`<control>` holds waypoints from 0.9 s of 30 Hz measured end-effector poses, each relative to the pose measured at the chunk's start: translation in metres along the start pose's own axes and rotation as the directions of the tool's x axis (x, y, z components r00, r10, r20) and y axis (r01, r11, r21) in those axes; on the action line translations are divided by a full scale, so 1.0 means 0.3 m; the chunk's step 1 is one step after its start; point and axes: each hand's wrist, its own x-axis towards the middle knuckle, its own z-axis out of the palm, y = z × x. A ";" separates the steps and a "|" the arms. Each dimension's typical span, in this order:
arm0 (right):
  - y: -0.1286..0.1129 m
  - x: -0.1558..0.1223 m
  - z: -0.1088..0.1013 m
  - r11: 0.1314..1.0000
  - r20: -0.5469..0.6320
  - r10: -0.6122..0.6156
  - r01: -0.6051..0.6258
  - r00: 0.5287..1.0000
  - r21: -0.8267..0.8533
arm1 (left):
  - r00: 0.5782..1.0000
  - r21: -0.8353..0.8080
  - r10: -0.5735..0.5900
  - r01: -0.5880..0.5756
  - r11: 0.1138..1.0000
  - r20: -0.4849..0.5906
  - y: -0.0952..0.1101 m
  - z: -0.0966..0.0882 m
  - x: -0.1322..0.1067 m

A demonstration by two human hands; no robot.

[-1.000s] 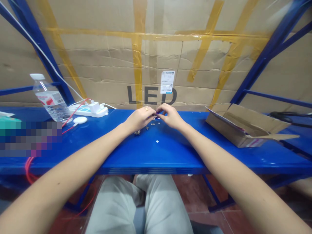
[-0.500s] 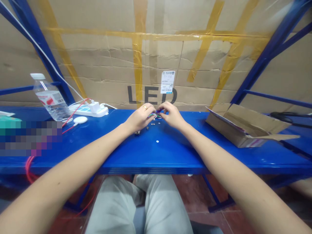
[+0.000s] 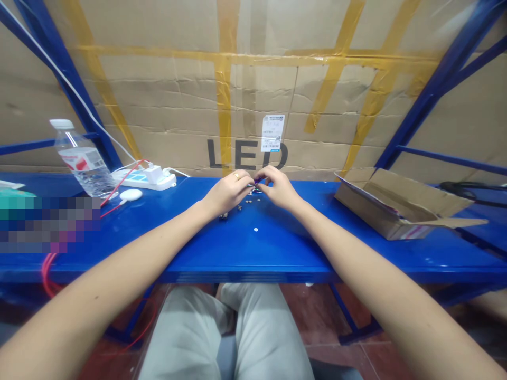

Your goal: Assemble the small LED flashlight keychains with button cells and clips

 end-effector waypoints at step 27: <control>0.012 0.004 -0.009 1.000 -0.061 -0.021 0.020 0.998 -0.022 | 0.995 0.089 0.064 -0.057 0.994 -0.081 0.008 0.005 -0.015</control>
